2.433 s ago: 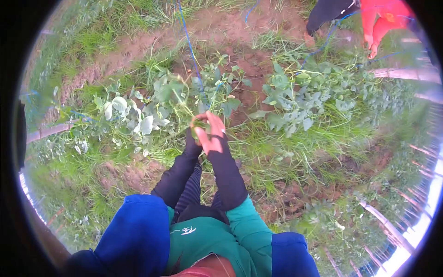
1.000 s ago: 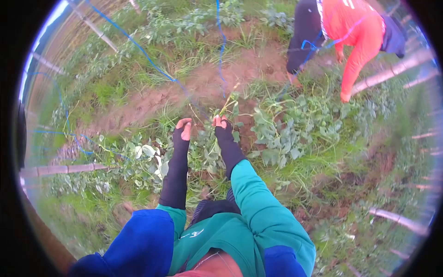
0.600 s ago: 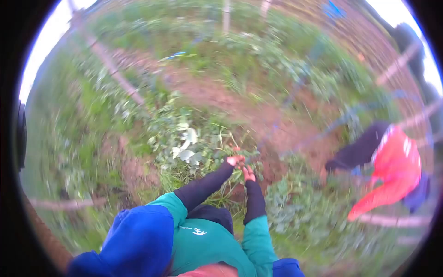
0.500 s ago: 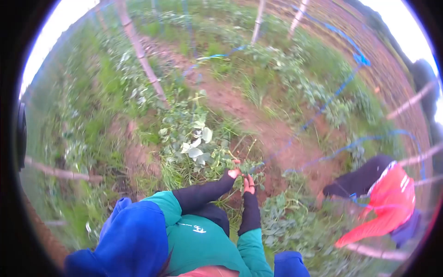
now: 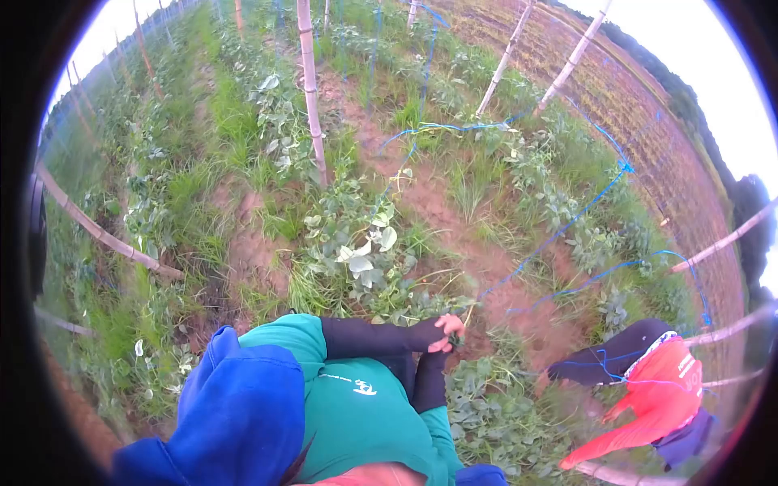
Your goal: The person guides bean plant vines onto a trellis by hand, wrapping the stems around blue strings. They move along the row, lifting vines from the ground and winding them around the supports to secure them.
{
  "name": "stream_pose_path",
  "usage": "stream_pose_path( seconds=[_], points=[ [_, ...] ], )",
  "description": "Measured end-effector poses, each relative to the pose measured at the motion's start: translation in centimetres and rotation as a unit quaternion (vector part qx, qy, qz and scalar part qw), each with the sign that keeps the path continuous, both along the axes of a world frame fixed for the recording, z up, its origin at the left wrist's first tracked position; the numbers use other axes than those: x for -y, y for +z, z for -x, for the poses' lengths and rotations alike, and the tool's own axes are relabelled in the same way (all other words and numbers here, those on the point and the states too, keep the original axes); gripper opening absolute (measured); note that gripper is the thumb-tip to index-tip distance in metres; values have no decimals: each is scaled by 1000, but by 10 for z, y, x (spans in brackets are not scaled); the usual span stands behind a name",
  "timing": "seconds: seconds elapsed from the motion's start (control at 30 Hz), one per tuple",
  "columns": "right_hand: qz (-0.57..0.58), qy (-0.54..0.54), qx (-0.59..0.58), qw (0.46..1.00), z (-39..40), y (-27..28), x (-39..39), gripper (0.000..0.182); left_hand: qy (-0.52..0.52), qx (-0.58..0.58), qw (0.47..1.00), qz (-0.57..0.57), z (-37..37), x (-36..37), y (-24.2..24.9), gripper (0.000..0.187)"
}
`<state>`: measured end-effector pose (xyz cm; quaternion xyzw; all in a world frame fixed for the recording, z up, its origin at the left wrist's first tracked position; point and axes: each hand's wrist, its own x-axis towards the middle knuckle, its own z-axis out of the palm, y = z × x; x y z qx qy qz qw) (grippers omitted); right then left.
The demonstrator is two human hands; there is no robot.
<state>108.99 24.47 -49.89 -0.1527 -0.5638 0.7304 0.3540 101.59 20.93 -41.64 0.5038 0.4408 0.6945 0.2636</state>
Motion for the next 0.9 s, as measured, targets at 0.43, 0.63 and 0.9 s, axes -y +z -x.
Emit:
stream_pose_path(
  seconds=[0.43,0.63,0.9],
  points=[
    [151,-96,33,983,14,41,-30,17,198,-274,941,-3,61,-27,-8,34],
    [111,23,268,957,16,22,-53,15,79,-78,895,432,69,-45,-26,54],
    [46,51,431,900,23,12,-76,26,218,153,964,12,67,-54,-18,27]
  ],
)
